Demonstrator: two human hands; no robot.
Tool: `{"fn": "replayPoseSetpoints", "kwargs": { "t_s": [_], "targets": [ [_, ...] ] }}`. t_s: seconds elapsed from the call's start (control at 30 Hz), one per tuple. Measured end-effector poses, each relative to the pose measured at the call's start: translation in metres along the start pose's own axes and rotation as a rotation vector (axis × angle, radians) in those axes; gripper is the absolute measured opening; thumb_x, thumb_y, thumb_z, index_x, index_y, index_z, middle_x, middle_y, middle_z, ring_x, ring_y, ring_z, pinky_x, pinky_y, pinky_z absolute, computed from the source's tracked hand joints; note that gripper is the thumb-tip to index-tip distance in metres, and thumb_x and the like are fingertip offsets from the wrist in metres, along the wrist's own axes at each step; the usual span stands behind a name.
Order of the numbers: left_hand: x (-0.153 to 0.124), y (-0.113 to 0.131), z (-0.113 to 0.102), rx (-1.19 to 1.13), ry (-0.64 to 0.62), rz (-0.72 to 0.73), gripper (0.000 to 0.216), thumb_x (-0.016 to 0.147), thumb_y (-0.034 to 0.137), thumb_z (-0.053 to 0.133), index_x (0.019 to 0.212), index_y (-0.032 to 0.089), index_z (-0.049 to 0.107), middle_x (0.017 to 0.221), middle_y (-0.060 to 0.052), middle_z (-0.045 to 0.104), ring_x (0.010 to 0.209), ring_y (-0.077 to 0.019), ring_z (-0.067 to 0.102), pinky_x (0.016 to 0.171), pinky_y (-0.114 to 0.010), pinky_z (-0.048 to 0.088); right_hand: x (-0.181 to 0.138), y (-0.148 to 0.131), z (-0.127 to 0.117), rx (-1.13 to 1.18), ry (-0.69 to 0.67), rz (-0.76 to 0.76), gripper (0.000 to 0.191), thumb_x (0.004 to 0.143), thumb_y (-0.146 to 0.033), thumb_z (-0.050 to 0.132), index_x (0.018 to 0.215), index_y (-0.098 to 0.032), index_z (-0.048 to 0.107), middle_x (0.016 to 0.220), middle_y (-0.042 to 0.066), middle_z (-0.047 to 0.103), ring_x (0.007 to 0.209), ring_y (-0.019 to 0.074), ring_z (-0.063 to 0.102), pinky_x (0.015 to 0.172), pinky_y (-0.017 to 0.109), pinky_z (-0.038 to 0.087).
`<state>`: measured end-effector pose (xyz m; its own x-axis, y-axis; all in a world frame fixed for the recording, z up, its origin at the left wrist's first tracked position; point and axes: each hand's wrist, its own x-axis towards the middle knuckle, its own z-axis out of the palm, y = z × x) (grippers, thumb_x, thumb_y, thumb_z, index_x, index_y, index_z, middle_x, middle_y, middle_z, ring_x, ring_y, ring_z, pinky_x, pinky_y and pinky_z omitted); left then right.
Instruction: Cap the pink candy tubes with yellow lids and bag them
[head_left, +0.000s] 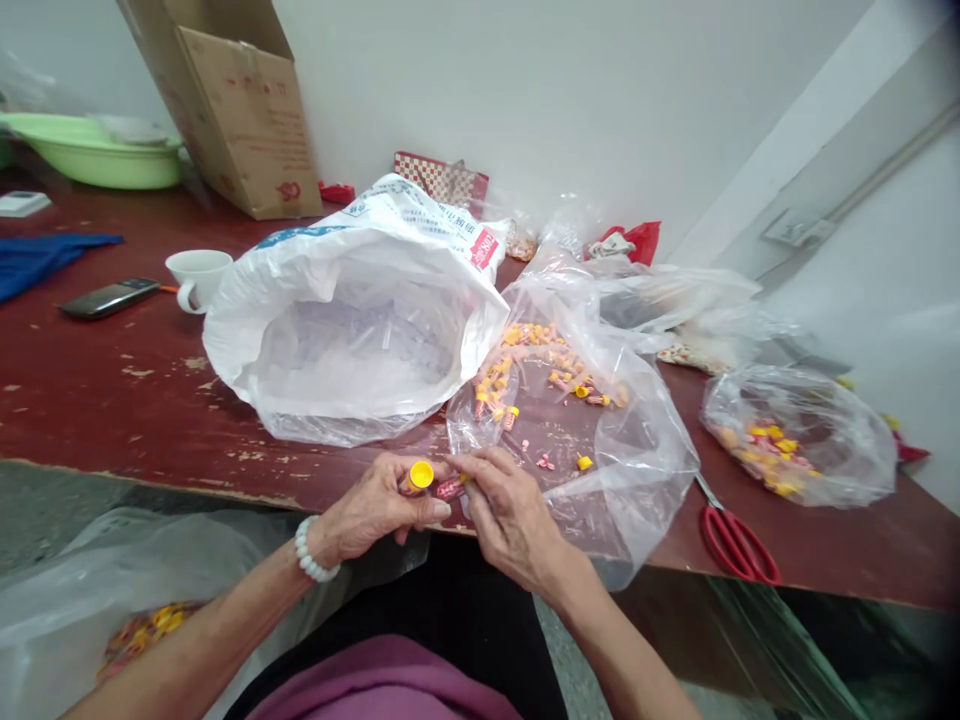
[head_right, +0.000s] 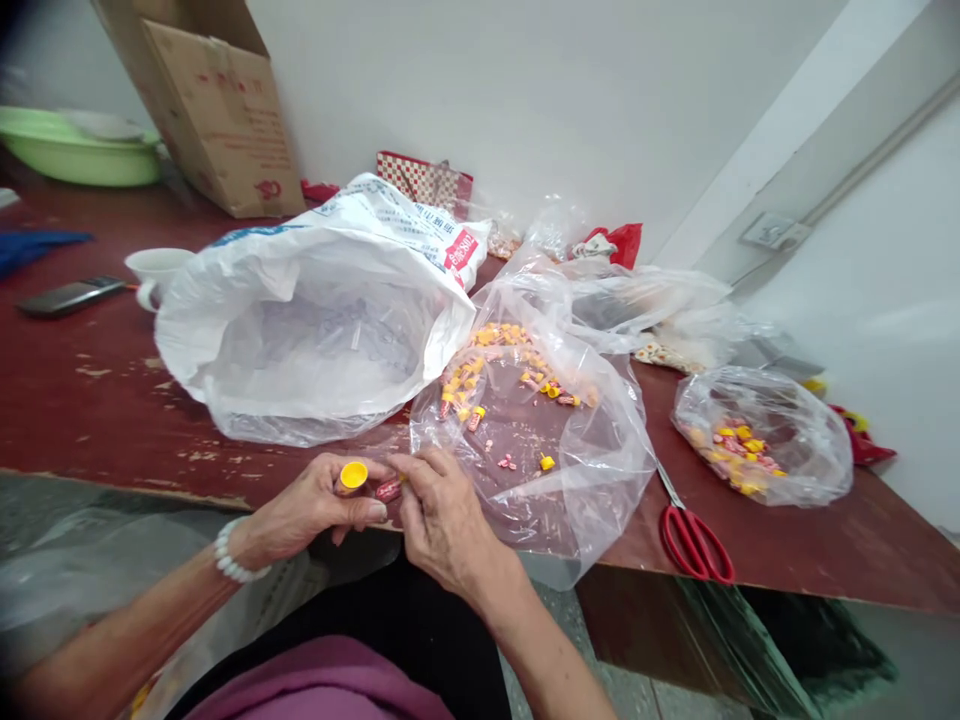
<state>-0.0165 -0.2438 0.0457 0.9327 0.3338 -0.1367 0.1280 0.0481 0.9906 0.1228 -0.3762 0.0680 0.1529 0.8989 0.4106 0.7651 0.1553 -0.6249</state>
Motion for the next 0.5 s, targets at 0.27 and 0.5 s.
{"fn": "replayPoseSetpoints", "kwargs": {
  "t_s": [0.27,0.5],
  "targets": [
    [-0.008,0.006,0.009,0.019,-0.003,-0.037,0.026,0.069,0.028,0.069,0.089,0.011,0.066,0.060,0.003,0.051,0.052,-0.0070,0.042,0.042,-0.017,0.034,0.016,0.008,0.002,0.220,0.310,0.338,0.028,0.092,-0.037,0.043,0.104,-0.021,0.063,0.096,0.004,0.066,0.081,0.0145,0.061,0.075,0.030,0.048],
    [-0.007,-0.004,0.035,-0.168,0.062,-0.065,0.023,0.063,0.024,0.072,0.064,0.013,0.052,0.053,0.006,0.042,0.045,-0.0041,0.034,0.039,-0.016,0.029,0.038,0.003,0.048,0.305,0.544,0.313,0.028,0.091,-0.039,0.043,0.103,-0.020,0.061,0.091,0.003,0.062,0.075,0.0107,0.057,0.072,0.026,0.047]
  ]
}}
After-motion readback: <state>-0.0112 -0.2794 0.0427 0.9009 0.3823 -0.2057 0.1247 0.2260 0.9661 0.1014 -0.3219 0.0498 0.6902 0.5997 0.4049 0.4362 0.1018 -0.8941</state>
